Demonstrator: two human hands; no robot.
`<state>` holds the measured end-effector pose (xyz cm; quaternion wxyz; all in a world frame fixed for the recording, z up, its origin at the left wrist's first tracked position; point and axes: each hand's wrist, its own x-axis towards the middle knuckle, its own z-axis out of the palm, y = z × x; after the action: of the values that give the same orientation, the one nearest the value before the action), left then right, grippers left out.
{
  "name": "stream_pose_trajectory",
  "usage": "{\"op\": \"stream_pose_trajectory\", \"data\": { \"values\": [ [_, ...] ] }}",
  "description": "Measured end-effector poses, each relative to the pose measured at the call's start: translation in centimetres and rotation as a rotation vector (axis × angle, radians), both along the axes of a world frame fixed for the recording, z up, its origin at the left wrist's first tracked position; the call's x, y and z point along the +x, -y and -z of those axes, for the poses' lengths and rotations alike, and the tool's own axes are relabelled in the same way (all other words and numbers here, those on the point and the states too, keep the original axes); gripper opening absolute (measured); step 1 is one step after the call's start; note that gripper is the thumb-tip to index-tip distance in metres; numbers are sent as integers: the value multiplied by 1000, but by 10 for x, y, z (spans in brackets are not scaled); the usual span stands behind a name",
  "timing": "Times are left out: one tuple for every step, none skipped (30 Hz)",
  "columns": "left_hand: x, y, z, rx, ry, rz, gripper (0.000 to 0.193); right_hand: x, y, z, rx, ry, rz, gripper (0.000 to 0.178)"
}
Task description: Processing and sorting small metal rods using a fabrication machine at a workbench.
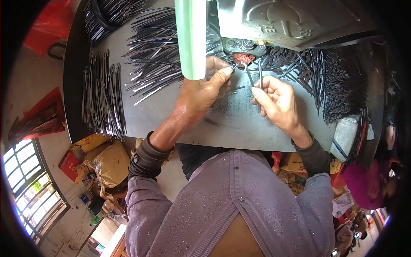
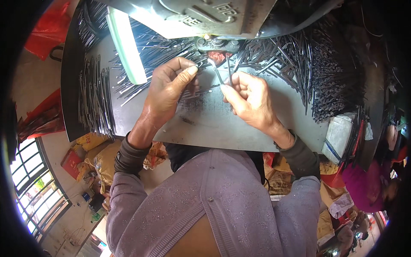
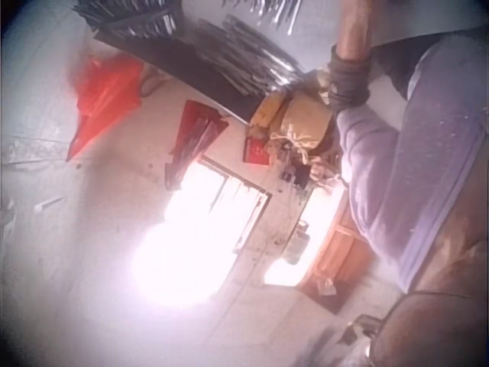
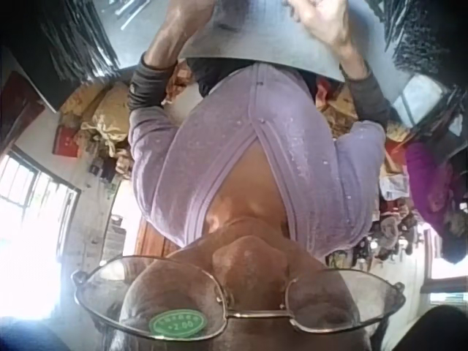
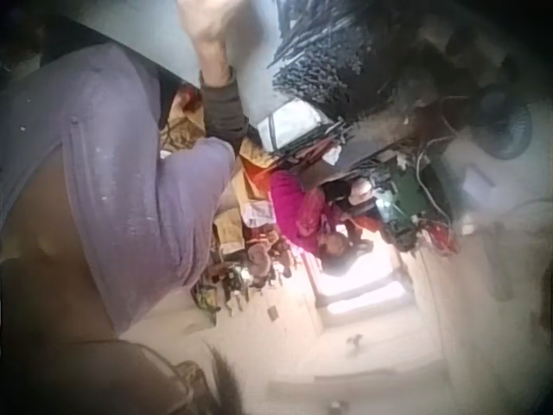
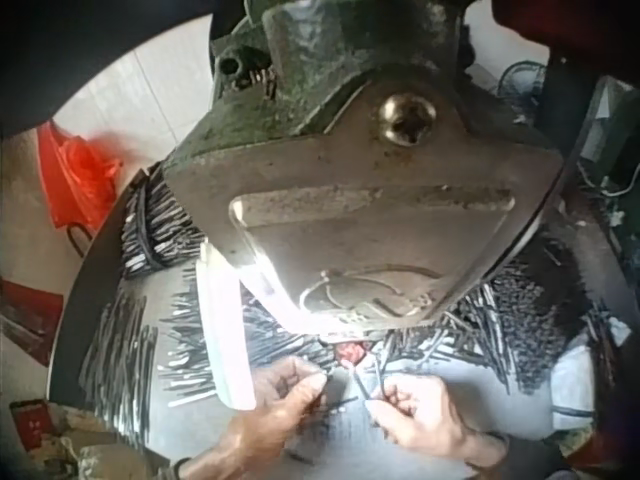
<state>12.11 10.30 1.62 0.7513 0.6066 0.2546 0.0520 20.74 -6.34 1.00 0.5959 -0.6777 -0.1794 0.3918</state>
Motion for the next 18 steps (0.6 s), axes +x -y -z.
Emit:
{"op": "stream_pose_trajectory", "data": {
  "values": [
    [1,0,-5,-22,-40,17,15,2,-2,0,7,-17,-6,9],
    [2,0,-8,-45,-81,32,15,4,-4,2,42,-60,-4,12],
    [3,1,-7,76,-47,24,15,6,-5,2,48,-63,4,13],
    [5,2,-5,197,-12,17,15,8,-6,2,54,-67,12,13],
    [7,4,-3,319,23,8,16,10,-7,2,61,-70,19,13],
    [9,4,-3,324,33,0,16,10,-9,3,64,-63,27,14],
    [10,5,-3,329,44,-8,16,11,-10,4,81,-56,36,13],
    [11,5,-4,331,55,-13,16,12,-11,5,95,-49,47,13],
    [13,6,-5,341,58,-9,16,14,-12,6,110,-42,58,12],
    [14,7,-6,351,61,-5,16,15,-12,6,97,-46,67,15],
    [15,7,-6,362,64,-1,16,16,-13,4,94,-44,63,15],
    [16,8,-5,367,63,-6,16,17,-13,3,90,-42,58,14],
    [16,7,-3,371,62,-11,16,17,-14,3,86,-40,54,14],
    [17,7,-1,375,61,-16,16,17,-15,3,87,-36,57,14],
    [18,7,-1,383,51,-19,16,17,-16,3,87,-32,59,14],
    [18,8,-1,390,42,-22,16,17,-17,3,87,-29,61,14],
    [19,8,-1,398,33,-26,16,17,-17,4,83,-24,62,14],
    [19,8,0,393,42,-34,16,18,-17,5,79,-19,63,14]
  ]
}}
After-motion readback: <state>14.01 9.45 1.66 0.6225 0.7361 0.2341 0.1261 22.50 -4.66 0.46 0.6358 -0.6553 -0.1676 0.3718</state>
